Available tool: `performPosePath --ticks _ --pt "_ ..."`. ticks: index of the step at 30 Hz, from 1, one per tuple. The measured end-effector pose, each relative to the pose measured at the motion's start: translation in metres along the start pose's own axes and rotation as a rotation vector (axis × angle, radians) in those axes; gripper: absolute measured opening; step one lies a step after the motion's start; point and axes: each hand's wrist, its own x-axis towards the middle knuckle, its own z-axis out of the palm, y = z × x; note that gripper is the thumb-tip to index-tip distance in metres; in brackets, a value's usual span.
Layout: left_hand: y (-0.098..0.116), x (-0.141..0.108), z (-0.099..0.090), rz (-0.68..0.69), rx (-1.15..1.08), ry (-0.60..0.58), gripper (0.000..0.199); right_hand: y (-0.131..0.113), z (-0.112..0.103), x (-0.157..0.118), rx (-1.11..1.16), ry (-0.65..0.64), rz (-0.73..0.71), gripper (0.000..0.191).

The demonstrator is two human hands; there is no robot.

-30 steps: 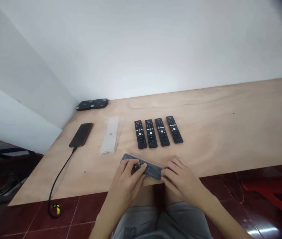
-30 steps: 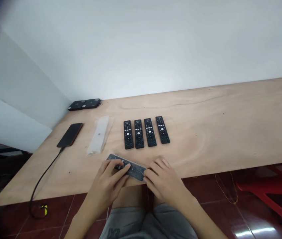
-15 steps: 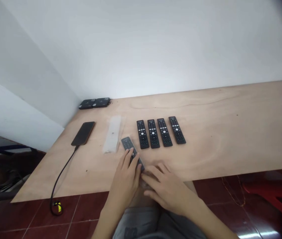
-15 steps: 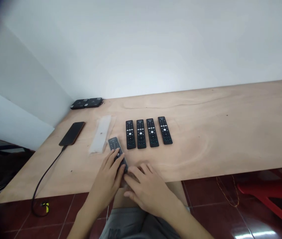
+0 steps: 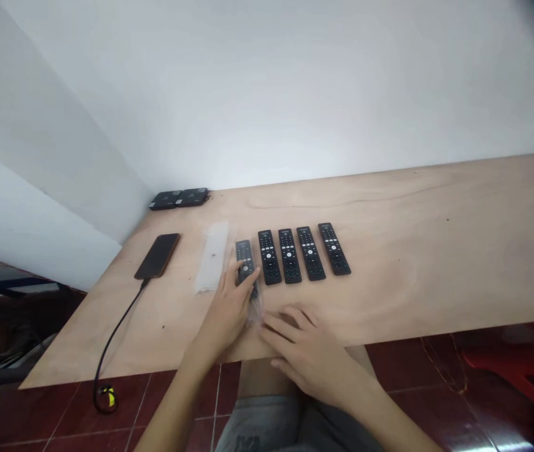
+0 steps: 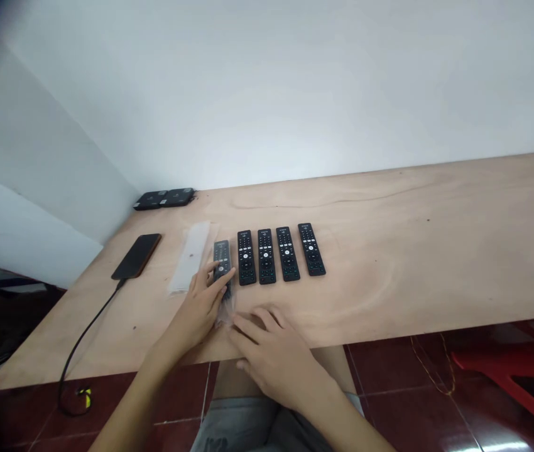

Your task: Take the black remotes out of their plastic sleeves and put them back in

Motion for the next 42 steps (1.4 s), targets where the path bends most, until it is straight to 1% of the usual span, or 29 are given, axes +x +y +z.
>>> performPosePath --ticks 3,5,9,12,15,18,20,21,24,26,28,30,34,35,37,38,39,42 --pt "-0.004 0.009 -0.001 0.008 0.010 -0.015 0.054 0.000 -0.003 0.000 0.022 -0.005 -0.010 0.055" --pt "-0.009 0.016 0.000 0.006 0.011 -0.025 0.056 0.002 -0.007 0.000 0.055 -0.007 -0.020 0.050" --pt "-0.018 0.029 0.001 -0.005 -0.016 -0.032 0.054 0.012 -0.014 -0.003 0.137 0.002 -0.028 0.032" --pt "-0.018 0.035 -0.001 -0.023 -0.052 -0.027 0.053 0.026 -0.017 -0.006 0.181 0.052 -0.012 0.017" --pt "-0.013 0.036 -0.003 -0.023 -0.091 0.021 0.053 0.040 -0.019 -0.010 0.155 0.117 0.055 0.015" --pt "-0.007 0.036 -0.006 0.018 -0.067 0.091 0.045 0.049 -0.019 -0.013 0.119 0.126 0.108 0.013" --pt "-0.003 0.037 -0.007 0.065 -0.042 0.116 0.041 0.052 -0.019 -0.014 0.100 0.109 0.121 0.015" --pt "-0.001 0.037 -0.007 0.091 -0.037 0.114 0.042 0.052 -0.019 -0.014 0.090 0.104 0.123 0.016" --pt "0.006 0.038 -0.005 0.182 -0.045 0.050 0.053 0.051 -0.017 -0.013 0.081 0.102 0.122 0.020" --pt "0.011 0.038 -0.004 0.232 -0.046 0.004 0.057 0.052 -0.015 -0.012 0.089 0.111 0.120 0.022" --pt "0.016 0.036 -0.004 0.251 -0.044 -0.005 0.051 0.054 -0.012 -0.012 0.099 0.137 0.119 0.022" --pt "0.022 0.031 -0.005 0.251 -0.049 0.012 0.043 0.056 -0.009 -0.012 0.117 0.188 0.126 0.026" --pt "0.043 0.014 -0.011 0.255 -0.078 0.014 0.033 0.057 -0.006 -0.017 0.153 0.312 0.200 0.041" --pt "0.051 0.008 -0.012 0.261 -0.083 0.007 0.032 0.056 -0.007 -0.018 0.160 0.335 0.231 0.041" --pt "0.065 -0.001 -0.012 0.262 -0.093 -0.017 0.030 0.054 -0.010 -0.019 0.188 0.362 0.288 0.033" --pt "0.072 -0.006 -0.011 0.262 -0.103 -0.033 0.030 0.053 -0.012 -0.019 0.211 0.360 0.304 0.027" --pt "0.079 -0.009 -0.010 0.261 -0.116 -0.053 0.032 0.052 -0.014 -0.019 0.233 0.351 0.304 0.028" --pt "0.092 -0.015 -0.004 0.287 -0.153 -0.095 0.042 0.052 -0.022 -0.017 0.282 0.287 0.241 0.056"
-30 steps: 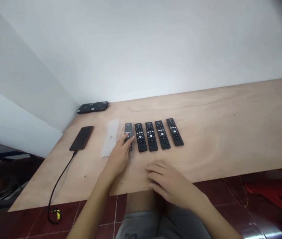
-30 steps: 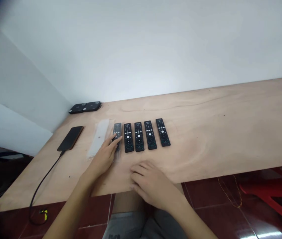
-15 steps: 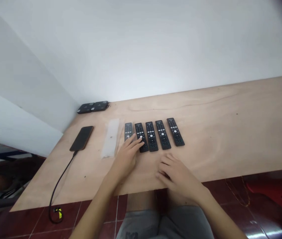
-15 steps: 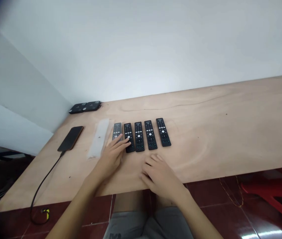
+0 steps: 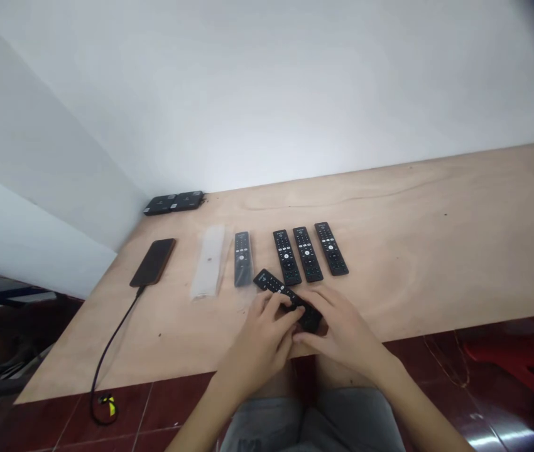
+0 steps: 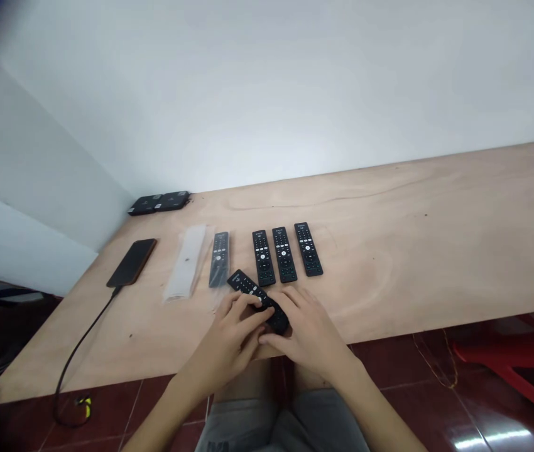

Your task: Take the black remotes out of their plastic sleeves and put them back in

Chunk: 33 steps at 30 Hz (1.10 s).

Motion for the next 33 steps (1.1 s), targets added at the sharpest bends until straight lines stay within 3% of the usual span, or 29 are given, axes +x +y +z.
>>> performPosePath --ticks 6,10,18,23,28,33 --pt "-0.007 -0.003 0.004 -0.001 -0.012 0.094 0.039 0.025 -0.016 -0.008 0.029 -0.016 -0.046 0.060" --pt "-0.023 -0.010 0.004 0.001 -0.043 0.191 0.037 0.044 -0.022 -0.018 0.031 0.033 -0.068 0.037" --pt "-0.034 -0.016 0.015 0.064 -0.135 0.277 0.026 0.040 -0.020 -0.019 0.044 0.004 -0.182 0.034" --pt "-0.026 -0.020 0.006 0.061 -0.118 0.298 0.023 0.045 -0.024 -0.020 0.077 0.013 -0.195 0.034" --pt "-0.031 -0.027 -0.010 -0.079 -0.051 0.400 0.021 0.049 -0.025 -0.023 0.090 0.012 -0.165 0.034" --pt "-0.083 -0.040 -0.032 -0.289 0.306 0.546 0.035 0.051 -0.023 -0.024 0.094 0.004 -0.138 0.030"
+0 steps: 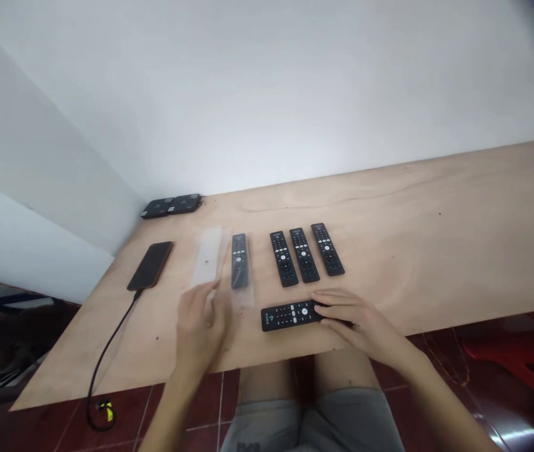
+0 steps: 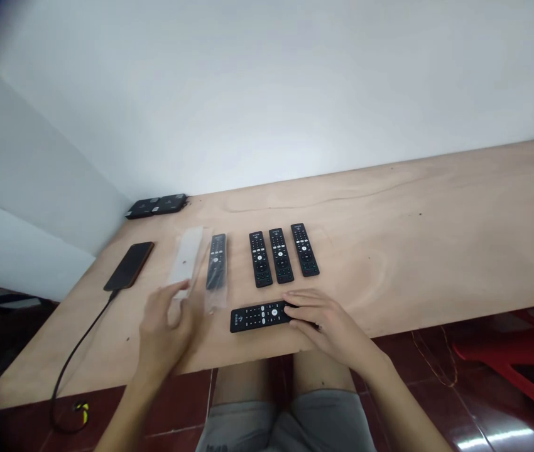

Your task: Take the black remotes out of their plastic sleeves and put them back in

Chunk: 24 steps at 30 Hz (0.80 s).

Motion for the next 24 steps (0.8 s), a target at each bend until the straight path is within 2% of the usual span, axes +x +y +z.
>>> performPosePath --ticks 3,5,7,9,14,17,20,24 --pt "-0.039 0.008 -0.003 -0.001 0.129 -0.029 0.038 0.001 0.001 -0.001 0.006 -0.003 0.006 0.030" --pt "-0.056 0.010 -0.004 0.011 0.144 -0.049 0.026 0.002 0.001 -0.001 0.005 -0.004 0.019 0.030" --pt "-0.064 0.010 -0.006 0.026 0.148 -0.070 0.015 0.002 0.001 -0.001 0.007 -0.004 0.033 0.029" --pt "-0.062 0.008 -0.009 0.037 0.148 -0.083 0.013 0.002 0.001 -0.001 0.011 -0.003 0.043 0.029" --pt "-0.031 0.000 -0.022 0.011 0.119 -0.097 0.016 -0.003 -0.001 0.002 -0.005 -0.029 0.057 0.027" --pt "-0.001 -0.014 -0.028 -0.124 -0.006 -0.191 0.019 -0.006 -0.003 0.002 -0.003 -0.044 0.071 0.025" --pt "0.031 -0.031 -0.025 -0.290 -0.198 -0.317 0.021 -0.006 -0.005 -0.001 0.048 -0.033 0.111 0.021" --pt "0.065 -0.038 -0.012 -0.423 -0.369 -0.340 0.021 -0.005 -0.012 -0.004 0.160 -0.064 0.177 0.020"
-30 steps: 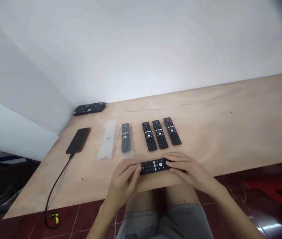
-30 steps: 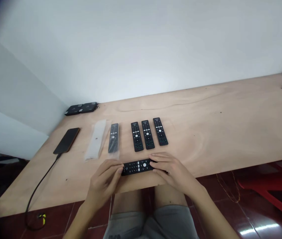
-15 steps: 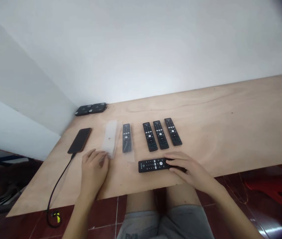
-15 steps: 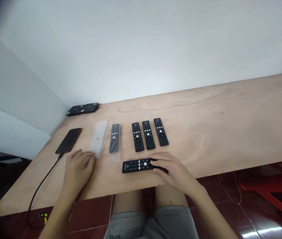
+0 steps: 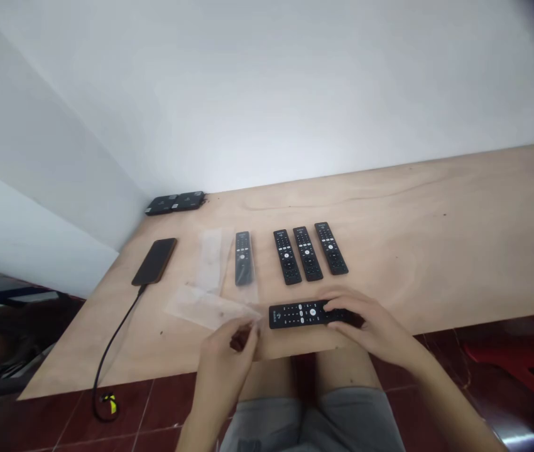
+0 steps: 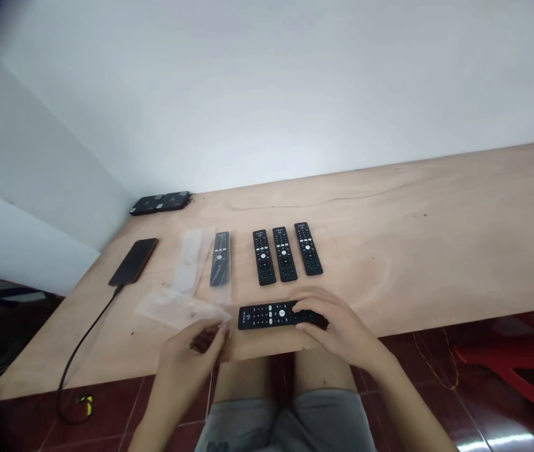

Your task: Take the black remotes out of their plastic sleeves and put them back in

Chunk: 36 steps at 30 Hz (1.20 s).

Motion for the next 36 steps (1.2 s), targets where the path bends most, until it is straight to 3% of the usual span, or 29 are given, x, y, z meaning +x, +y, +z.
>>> performPosePath --ticks 5,11,17,25,31,36 --pt "0.020 0.007 0.018 -0.018 -0.093 -0.005 0.020 0.003 -0.011 -0.005 0.083 -0.057 0.035 0.021" --pt "0.023 0.007 0.027 -0.039 -0.097 -0.009 0.021 0.004 -0.015 -0.008 0.069 -0.047 0.030 0.021" --pt "0.030 0.009 0.028 -0.105 -0.185 -0.070 0.050 0.004 -0.013 -0.006 0.097 -0.017 -0.013 0.020" --pt "0.035 0.011 0.026 -0.120 -0.239 -0.176 0.031 0.006 -0.013 -0.007 0.110 -0.004 -0.040 0.020" --pt "0.036 0.014 0.011 -0.007 -0.208 -0.312 0.019 0.004 -0.008 -0.005 0.047 -0.018 -0.071 0.020" --pt "0.023 0.023 -0.017 0.241 0.034 -0.351 0.036 0.003 -0.007 -0.003 0.013 -0.031 -0.065 0.018"
